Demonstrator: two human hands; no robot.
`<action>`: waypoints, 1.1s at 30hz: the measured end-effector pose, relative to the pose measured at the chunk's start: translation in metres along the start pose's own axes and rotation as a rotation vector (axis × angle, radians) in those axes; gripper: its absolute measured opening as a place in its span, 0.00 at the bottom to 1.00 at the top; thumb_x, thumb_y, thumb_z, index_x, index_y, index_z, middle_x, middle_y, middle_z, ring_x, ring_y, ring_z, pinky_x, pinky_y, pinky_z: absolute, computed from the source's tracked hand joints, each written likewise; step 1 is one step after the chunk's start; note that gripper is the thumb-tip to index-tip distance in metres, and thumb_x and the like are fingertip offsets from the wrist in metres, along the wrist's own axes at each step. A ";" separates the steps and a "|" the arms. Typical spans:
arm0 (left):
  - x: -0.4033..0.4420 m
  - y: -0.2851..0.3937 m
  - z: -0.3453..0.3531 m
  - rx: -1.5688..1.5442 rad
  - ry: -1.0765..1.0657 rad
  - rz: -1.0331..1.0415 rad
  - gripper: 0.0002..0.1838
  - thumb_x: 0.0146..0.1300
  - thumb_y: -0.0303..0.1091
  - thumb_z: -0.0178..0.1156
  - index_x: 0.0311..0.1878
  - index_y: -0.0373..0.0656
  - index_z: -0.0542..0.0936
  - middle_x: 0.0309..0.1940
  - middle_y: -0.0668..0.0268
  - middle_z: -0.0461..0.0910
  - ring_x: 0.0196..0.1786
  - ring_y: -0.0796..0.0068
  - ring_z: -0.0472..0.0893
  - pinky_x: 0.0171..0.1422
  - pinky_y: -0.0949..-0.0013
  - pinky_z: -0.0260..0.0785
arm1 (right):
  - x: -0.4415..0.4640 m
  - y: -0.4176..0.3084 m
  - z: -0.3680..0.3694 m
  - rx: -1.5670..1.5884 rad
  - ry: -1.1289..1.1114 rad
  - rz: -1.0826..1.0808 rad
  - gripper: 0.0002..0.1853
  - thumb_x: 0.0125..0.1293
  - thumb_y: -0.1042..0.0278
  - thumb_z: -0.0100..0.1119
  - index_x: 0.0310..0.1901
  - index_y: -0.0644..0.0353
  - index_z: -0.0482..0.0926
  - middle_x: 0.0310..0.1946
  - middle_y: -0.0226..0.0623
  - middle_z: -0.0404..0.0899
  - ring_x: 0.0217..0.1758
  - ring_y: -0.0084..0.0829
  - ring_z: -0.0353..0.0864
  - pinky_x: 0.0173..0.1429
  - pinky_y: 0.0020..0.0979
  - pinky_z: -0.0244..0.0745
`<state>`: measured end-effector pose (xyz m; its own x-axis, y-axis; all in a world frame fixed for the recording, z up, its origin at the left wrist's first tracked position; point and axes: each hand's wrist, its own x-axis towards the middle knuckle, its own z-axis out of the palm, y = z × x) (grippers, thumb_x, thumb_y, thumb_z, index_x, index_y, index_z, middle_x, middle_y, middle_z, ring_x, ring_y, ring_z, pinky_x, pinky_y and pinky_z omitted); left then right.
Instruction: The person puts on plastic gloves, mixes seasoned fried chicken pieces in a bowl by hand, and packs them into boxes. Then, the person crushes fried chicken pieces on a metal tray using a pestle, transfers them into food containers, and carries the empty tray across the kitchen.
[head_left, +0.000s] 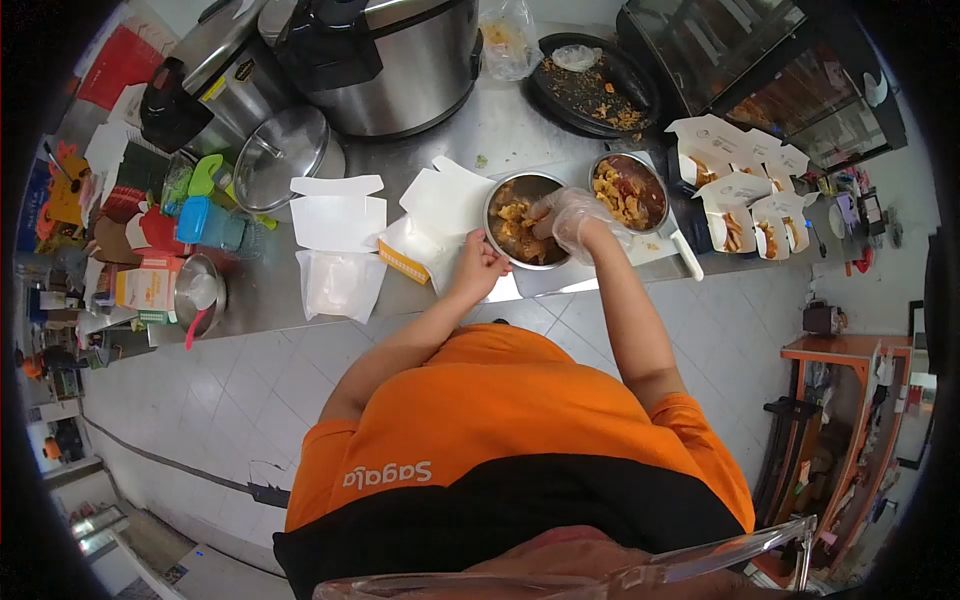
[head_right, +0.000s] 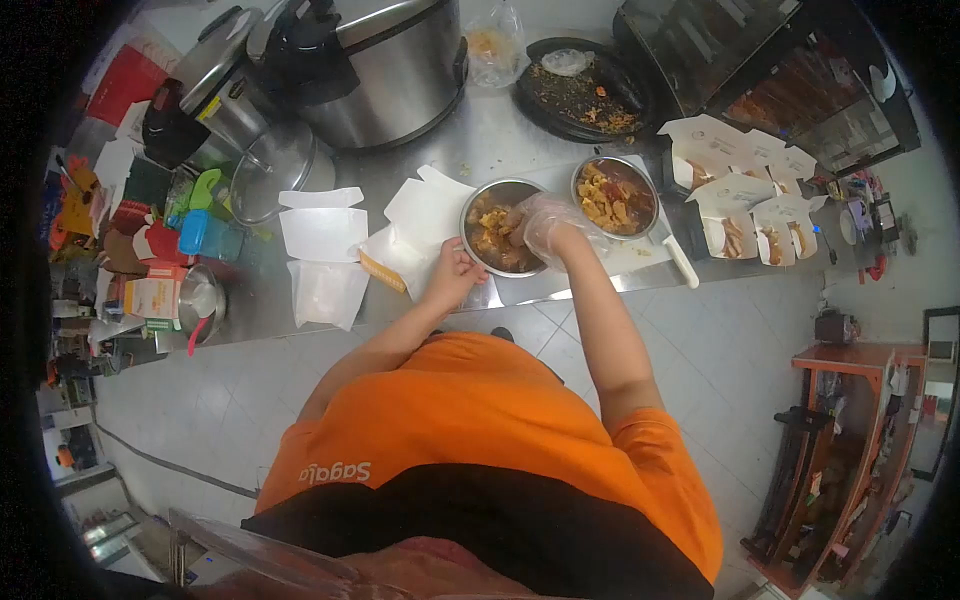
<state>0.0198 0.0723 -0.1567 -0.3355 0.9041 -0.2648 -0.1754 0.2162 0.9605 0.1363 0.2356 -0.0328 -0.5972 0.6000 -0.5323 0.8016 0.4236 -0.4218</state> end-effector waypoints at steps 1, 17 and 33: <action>0.000 0.002 0.001 0.002 0.001 -0.009 0.31 0.62 0.19 0.55 0.64 0.33 0.49 0.37 0.57 0.72 0.38 0.69 0.80 0.42 0.70 0.77 | 0.009 0.002 0.007 -0.002 -0.021 -0.036 0.30 0.39 0.57 0.72 0.50 0.47 0.80 0.43 0.45 0.82 0.46 0.37 0.82 0.52 0.32 0.75; 0.005 -0.007 0.000 -0.027 0.011 0.019 0.34 0.61 0.18 0.56 0.65 0.33 0.47 0.36 0.57 0.70 0.34 0.69 0.81 0.38 0.70 0.78 | 0.017 -0.011 0.028 0.106 0.241 -0.041 0.26 0.51 0.62 0.67 0.55 0.53 0.77 0.51 0.45 0.78 0.51 0.43 0.80 0.54 0.37 0.76; 0.008 -0.008 0.000 -0.039 -0.009 0.001 0.34 0.62 0.17 0.54 0.66 0.32 0.46 0.37 0.56 0.70 0.35 0.69 0.80 0.39 0.70 0.78 | 0.036 -0.018 0.056 -0.175 0.237 0.077 0.30 0.51 0.67 0.63 0.59 0.48 0.68 0.56 0.44 0.70 0.62 0.46 0.70 0.62 0.42 0.69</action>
<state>0.0180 0.0780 -0.1668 -0.3269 0.9078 -0.2628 -0.2106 0.2011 0.9567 0.0987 0.2117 -0.0858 -0.5282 0.7676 -0.3630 0.8490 0.4689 -0.2436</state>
